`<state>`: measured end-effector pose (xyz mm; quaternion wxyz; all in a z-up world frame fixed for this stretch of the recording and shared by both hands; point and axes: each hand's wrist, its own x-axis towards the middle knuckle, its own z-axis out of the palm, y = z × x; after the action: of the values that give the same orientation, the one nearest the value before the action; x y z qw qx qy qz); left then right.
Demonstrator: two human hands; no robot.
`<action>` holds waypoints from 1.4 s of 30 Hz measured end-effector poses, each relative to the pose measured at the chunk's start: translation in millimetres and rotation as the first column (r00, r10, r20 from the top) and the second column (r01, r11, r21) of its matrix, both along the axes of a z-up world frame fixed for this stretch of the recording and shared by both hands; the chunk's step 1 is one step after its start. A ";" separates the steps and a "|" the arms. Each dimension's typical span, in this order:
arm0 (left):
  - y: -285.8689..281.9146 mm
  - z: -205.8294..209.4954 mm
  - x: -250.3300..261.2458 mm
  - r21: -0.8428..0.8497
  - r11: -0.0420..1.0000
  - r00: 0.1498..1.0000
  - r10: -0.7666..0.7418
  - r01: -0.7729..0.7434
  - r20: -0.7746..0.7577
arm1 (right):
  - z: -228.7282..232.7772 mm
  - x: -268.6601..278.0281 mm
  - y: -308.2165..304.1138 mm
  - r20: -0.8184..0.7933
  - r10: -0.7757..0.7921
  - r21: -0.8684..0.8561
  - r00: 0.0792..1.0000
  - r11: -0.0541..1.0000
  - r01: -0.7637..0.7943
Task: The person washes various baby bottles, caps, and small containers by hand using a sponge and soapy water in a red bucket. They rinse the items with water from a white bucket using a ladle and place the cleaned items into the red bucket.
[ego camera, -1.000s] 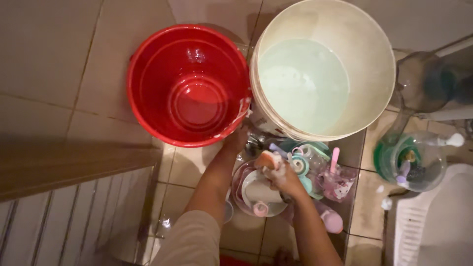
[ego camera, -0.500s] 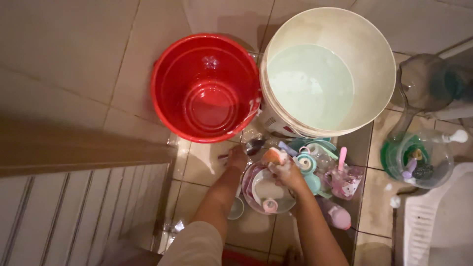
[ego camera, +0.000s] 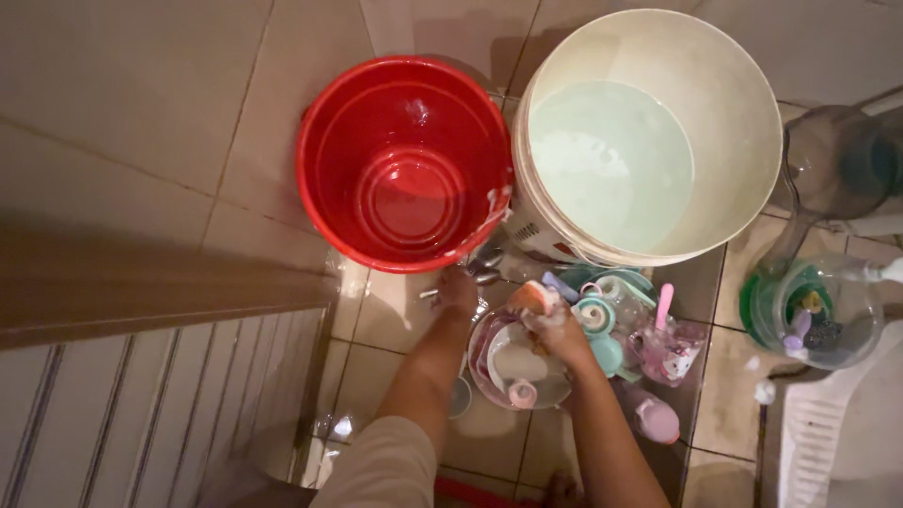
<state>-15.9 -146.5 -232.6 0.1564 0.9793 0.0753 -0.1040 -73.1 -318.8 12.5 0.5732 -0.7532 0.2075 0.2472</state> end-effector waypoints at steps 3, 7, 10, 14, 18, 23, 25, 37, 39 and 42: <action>1.0 3.8 -5.2 -0.139 0.987 0.994 0.073 -0.083 -0.079 | -16.3 2.7 -2.1 0.107 0.028 0.011 0.994 1.000 -0.030; 5.4 22.1 -16.7 -0.209 0.977 0.994 0.016 -0.039 -0.107 | -25.5 -1.6 -4.7 0.062 -0.015 0.106 0.998 0.994 0.008; 26.0 57.3 -32.3 -0.373 0.905 0.954 0.098 -0.204 -0.283 | -18.5 -3.8 1.8 -0.028 -0.034 -0.080 0.999 0.996 0.032; 41.1 116.9 -65.7 -0.489 0.841 0.970 0.164 -0.233 -0.181 | 19.1 -12.4 27.9 0.344 -0.139 0.142 0.929 0.985 0.095; 47.7 181.2 -80.6 -0.498 0.850 0.986 0.146 -0.169 -0.084 | 86.5 -17.9 50.2 0.735 0.135 -0.220 0.664 0.974 0.046; 38.0 279.7 -89.0 -0.279 0.927 0.961 -0.272 0.251 -0.040 | 144.3 -20.4 63.4 0.769 0.600 -0.638 0.219 0.741 0.209; 33.4 314.1 -100.3 -0.363 0.883 0.953 -0.299 0.298 0.055 | 146.7 -22.0 57.1 0.582 0.726 -0.805 0.367 0.577 0.136; 1.3 384.5 -126.8 -0.525 0.816 0.954 -0.300 0.243 -0.025 | 99.4 -10.7 4.2 0.544 0.297 -0.672 0.785 0.714 0.195; 7.9 401.6 -129.9 -0.532 0.812 0.951 -0.306 0.240 -0.038 | 108.1 -38.7 5.2 0.648 0.568 -0.724 0.507 0.666 0.180; 6.3 411.3 -138.8 -0.486 0.834 0.947 -0.319 0.262 -0.037 | 134.8 -51.1 8.0 0.537 0.620 -0.817 0.572 0.551 0.169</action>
<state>-154.7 -140.2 178.7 0.3690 0.9031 -0.0931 -0.1989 -124.2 -310.9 147.3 0.1532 -0.9723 -0.0926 -0.1501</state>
